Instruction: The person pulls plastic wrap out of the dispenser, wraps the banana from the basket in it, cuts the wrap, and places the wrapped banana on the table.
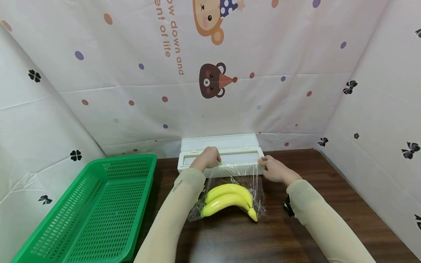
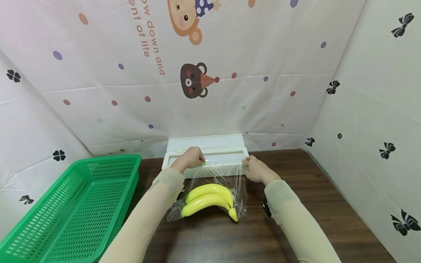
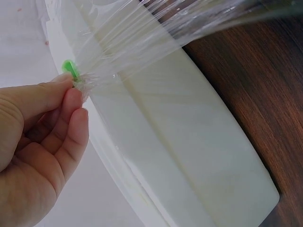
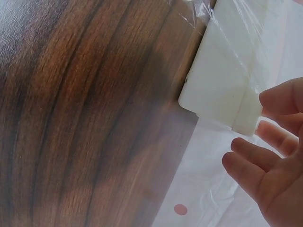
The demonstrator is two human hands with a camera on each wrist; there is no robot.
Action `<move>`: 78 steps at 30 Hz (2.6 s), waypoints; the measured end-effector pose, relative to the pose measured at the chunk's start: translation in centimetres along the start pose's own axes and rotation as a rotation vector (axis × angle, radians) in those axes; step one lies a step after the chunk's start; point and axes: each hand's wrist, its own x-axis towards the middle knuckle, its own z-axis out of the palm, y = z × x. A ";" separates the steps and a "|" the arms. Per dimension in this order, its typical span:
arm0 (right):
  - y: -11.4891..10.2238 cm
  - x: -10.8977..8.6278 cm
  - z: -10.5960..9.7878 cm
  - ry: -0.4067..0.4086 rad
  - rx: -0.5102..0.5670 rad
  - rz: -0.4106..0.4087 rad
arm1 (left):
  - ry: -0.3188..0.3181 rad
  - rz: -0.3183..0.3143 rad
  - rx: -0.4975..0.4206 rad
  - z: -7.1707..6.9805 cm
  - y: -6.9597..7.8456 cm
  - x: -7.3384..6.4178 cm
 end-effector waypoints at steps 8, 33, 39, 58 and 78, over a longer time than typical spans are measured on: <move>-0.1 0.0 -0.1 -0.007 0.011 0.007 | -0.010 -0.005 0.005 -0.2 0.3 -0.1; 0.0 -0.1 -0.2 -0.031 0.018 -0.004 | -0.022 -0.009 0.008 0.1 0.4 0.7; 0.0 -0.1 -0.2 -0.028 0.010 -0.006 | -0.017 -0.006 -0.002 0.1 0.5 0.7; 0.0 -0.1 -0.2 -0.025 0.007 -0.011 | -0.036 0.016 0.019 0.3 1.7 1.3; 0.2 0.0 -0.1 -0.037 0.002 -0.001 | -0.054 0.022 0.018 0.4 2.6 2.1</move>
